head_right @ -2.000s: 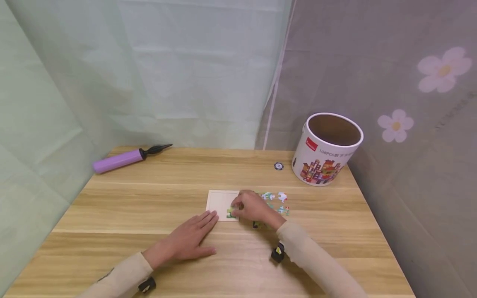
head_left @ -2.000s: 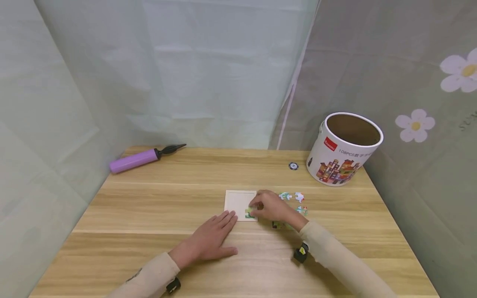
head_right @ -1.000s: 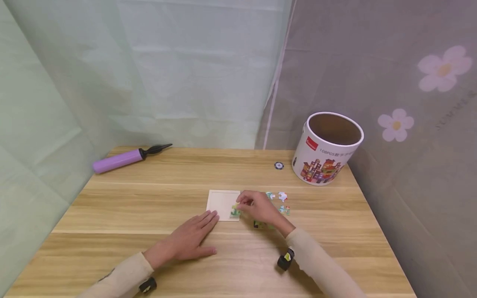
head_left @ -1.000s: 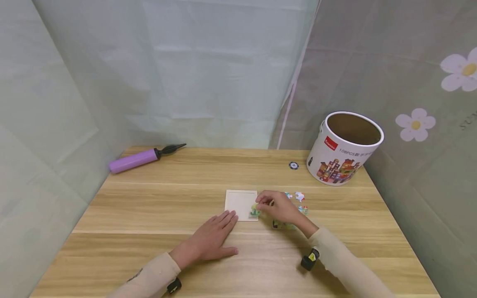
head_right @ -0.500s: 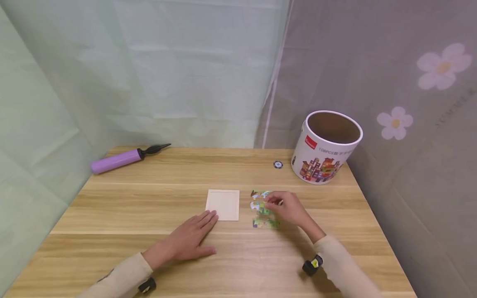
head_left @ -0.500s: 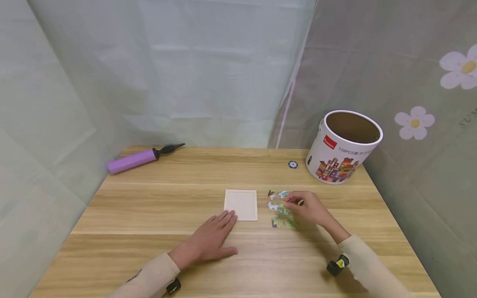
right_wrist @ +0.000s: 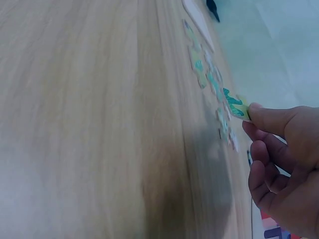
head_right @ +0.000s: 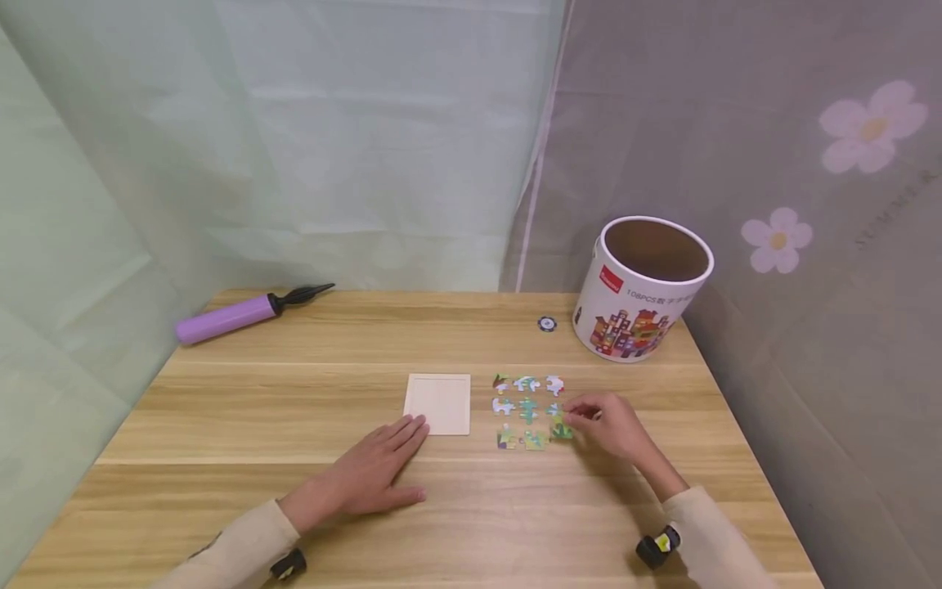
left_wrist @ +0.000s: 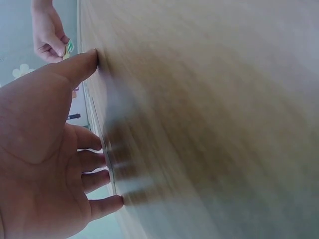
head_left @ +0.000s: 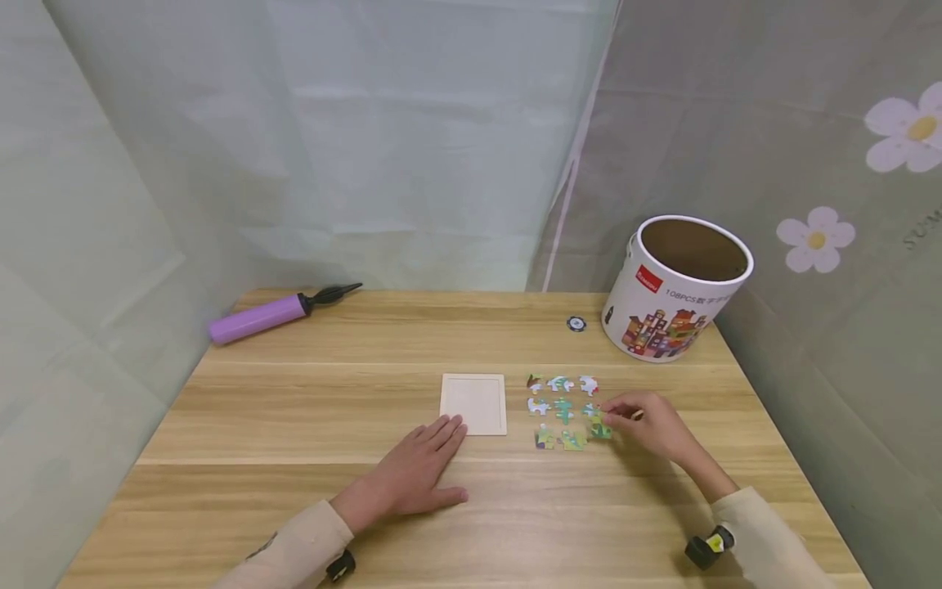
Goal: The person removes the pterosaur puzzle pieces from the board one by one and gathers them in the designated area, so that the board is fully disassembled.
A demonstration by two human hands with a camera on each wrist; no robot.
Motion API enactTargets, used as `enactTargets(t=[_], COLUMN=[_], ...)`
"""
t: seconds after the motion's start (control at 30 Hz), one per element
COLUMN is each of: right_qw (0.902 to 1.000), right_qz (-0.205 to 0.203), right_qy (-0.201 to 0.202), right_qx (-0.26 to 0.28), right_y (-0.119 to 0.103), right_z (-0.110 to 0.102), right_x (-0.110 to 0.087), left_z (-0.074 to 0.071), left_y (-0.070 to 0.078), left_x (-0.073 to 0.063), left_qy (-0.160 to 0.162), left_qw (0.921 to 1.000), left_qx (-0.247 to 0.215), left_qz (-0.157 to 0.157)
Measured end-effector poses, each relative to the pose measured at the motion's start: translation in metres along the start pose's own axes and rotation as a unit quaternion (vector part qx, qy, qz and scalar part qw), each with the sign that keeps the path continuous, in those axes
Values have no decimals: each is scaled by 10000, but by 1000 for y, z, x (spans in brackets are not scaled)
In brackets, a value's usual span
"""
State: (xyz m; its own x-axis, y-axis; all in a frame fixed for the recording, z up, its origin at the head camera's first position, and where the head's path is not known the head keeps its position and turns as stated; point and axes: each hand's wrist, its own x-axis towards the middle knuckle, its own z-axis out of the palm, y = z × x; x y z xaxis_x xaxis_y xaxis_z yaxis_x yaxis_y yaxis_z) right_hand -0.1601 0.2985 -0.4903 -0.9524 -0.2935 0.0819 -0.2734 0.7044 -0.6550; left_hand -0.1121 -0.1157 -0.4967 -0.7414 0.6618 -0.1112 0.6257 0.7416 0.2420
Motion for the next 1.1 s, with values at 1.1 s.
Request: enactTargets(t=[1.1], right_qw=[9990], right_qz=[208], right_qy=[-403], right_qx=[5], right_y=[8], right_z=[11], right_x=[-5], left_z=[-2], left_y=[1], left_x=[-2], left_qy=[-151], left_qw=[9998], left_qx=[-101], left_qz=[-57])
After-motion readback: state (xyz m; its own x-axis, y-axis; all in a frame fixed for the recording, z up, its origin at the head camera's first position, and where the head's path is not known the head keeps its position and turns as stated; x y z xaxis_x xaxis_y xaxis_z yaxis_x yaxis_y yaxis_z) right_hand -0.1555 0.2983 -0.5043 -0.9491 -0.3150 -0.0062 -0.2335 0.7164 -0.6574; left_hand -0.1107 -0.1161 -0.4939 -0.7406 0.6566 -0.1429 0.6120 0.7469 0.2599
